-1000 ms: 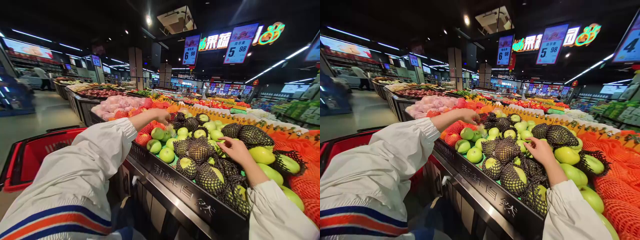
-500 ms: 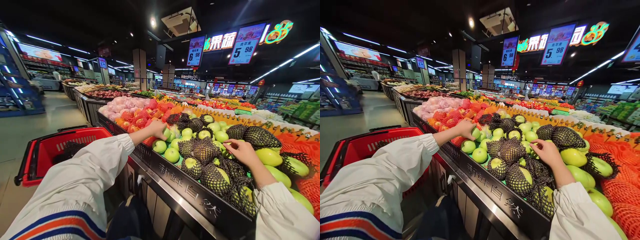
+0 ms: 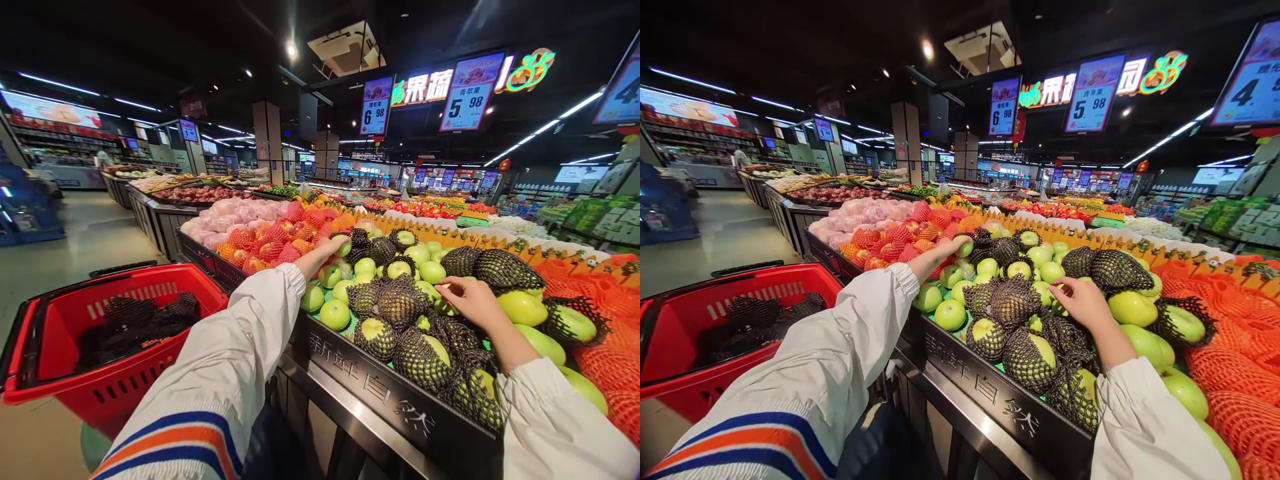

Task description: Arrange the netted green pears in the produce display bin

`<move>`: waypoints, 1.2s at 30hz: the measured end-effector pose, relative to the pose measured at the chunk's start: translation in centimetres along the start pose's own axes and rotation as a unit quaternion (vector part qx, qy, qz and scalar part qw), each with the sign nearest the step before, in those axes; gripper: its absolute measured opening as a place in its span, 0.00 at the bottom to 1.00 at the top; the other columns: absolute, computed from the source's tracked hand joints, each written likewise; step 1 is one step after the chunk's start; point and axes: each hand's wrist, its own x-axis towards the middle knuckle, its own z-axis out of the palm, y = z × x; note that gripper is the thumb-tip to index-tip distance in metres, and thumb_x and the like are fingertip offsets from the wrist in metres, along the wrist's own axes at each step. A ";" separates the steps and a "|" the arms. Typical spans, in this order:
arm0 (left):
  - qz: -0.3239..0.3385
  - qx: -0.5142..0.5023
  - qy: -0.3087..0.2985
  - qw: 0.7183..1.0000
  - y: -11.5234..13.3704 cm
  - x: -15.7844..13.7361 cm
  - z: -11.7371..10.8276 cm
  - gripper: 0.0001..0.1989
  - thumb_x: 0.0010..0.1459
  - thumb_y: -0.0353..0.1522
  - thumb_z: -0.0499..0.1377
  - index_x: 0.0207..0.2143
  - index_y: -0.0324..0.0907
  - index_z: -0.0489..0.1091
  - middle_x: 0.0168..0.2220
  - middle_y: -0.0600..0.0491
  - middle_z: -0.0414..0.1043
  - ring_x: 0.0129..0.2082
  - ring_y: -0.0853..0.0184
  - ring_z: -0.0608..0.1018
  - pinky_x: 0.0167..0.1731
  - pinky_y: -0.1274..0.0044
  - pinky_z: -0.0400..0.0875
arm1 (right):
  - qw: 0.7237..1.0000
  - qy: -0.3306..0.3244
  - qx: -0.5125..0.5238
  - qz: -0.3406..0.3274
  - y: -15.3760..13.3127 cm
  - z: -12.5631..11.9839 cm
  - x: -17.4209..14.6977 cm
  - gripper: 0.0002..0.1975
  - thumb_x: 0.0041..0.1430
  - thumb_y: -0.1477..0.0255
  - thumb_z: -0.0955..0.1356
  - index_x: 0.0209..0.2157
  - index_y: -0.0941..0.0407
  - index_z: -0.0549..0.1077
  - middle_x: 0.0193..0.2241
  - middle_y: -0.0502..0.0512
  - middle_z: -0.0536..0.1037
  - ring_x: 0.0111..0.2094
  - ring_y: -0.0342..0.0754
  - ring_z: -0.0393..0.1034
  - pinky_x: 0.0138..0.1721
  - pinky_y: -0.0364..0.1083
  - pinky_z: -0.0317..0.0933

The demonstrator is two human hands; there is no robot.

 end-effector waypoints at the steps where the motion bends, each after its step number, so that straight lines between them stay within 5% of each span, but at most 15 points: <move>1: -0.009 0.012 0.011 1.000 0.1 -0.2 0.1 0.36 0.45 0.54 0.67 0.44 0.32 0.73 0.47 0.32 0.75 0.46 0.47 0.78 0.41 0.67 0.70 | 1.000 0.000 -0.001 -0.001 0.0 0.0 0.0 0.26 0.53 0.50 0.63 0.38 0.55 0.80 0.27 0.55 0.80 0.30 0.54 0.74 0.36 0.51 0.63; 5: 0.019 0.034 0.097 0.995 1.9 -1.9 0.2 0.37 0.48 0.56 0.64 0.45 0.34 0.73 0.52 0.33 0.72 0.55 0.44 0.72 0.54 0.61 0.63 | 1.000 0.004 -0.005 -0.012 0.2 0.2 0.1 0.24 0.55 0.51 0.63 0.37 0.54 0.80 0.27 0.55 0.79 0.28 0.53 0.73 0.34 0.50 0.63; 9: 0.209 -0.064 0.169 0.961 5.5 -5.5 1.4 0.30 0.49 0.50 0.66 0.46 0.38 0.72 0.52 0.42 0.72 0.55 0.55 0.72 0.58 0.66 0.60 | 1.000 0.008 -0.003 -0.016 0.4 0.3 0.2 0.23 0.56 0.51 0.64 0.37 0.54 0.80 0.27 0.55 0.79 0.28 0.52 0.73 0.33 0.49 0.63; 12: 0.319 -0.205 0.060 0.923 8.4 -9.5 3.9 0.28 0.47 0.48 0.69 0.44 0.37 0.72 0.51 0.43 0.72 0.50 0.59 0.74 0.51 0.72 0.66 | 1.000 0.013 0.013 -0.006 0.3 0.4 0.2 0.23 0.56 0.51 0.64 0.38 0.55 0.80 0.26 0.55 0.79 0.28 0.53 0.74 0.34 0.50 0.64; 16: 0.326 -0.345 -0.187 0.860 10.5 -14.2 7.5 0.27 0.48 0.49 0.67 0.41 0.36 0.73 0.42 0.45 0.75 0.39 0.63 0.76 0.40 0.75 0.69 | 0.994 0.079 0.073 0.009 -0.1 0.1 0.0 0.26 0.58 0.53 0.64 0.50 0.55 0.75 0.34 0.56 0.81 0.29 0.52 0.75 0.37 0.50 0.67; 19: 0.312 -0.366 -0.301 0.823 9.9 -16.0 9.0 0.29 0.47 0.50 0.67 0.40 0.34 0.74 0.40 0.45 0.75 0.38 0.63 0.75 0.39 0.75 0.70 | 0.985 0.136 0.103 -0.002 -0.7 -0.3 -0.3 0.22 0.62 0.57 0.61 0.50 0.55 0.72 0.35 0.57 0.80 0.29 0.52 0.76 0.35 0.49 0.67; 23: 0.327 -0.323 -0.340 0.820 8.3 -16.9 9.0 0.29 0.47 0.49 0.67 0.41 0.34 0.74 0.40 0.45 0.75 0.39 0.61 0.75 0.42 0.72 0.70 | 0.974 0.211 0.081 -0.015 -1.4 -0.6 -0.6 0.16 0.60 0.59 0.61 0.37 0.55 0.72 0.30 0.56 0.78 0.28 0.50 0.72 0.31 0.47 0.64; 29: 0.352 -0.317 -0.294 0.830 8.0 -17.0 8.4 0.28 0.47 0.49 0.67 0.40 0.35 0.75 0.45 0.43 0.74 0.44 0.58 0.75 0.48 0.69 0.70 | 0.928 0.292 0.227 0.038 -1.7 -0.4 -0.6 0.20 0.62 0.54 0.64 0.43 0.55 0.71 0.33 0.57 0.77 0.29 0.48 0.72 0.30 0.45 0.66; 32: 0.315 -0.360 -0.308 0.822 8.0 -16.7 8.9 0.29 0.46 0.50 0.66 0.40 0.34 0.74 0.44 0.42 0.74 0.43 0.57 0.75 0.47 0.68 0.70 | 0.908 0.253 0.327 0.060 -1.0 0.0 0.0 0.17 0.54 0.57 0.69 0.37 0.55 0.72 0.32 0.57 0.76 0.30 0.49 0.72 0.28 0.45 0.66; 36: 0.248 -0.441 -0.377 0.776 7.9 -16.2 9.6 0.32 0.44 0.54 0.65 0.38 0.35 0.74 0.38 0.44 0.75 0.40 0.59 0.76 0.43 0.70 0.72 | 0.902 0.147 0.392 0.108 -0.4 0.6 0.8 0.16 0.39 0.59 0.73 0.26 0.55 0.71 0.30 0.56 0.77 0.33 0.50 0.72 0.37 0.48 0.70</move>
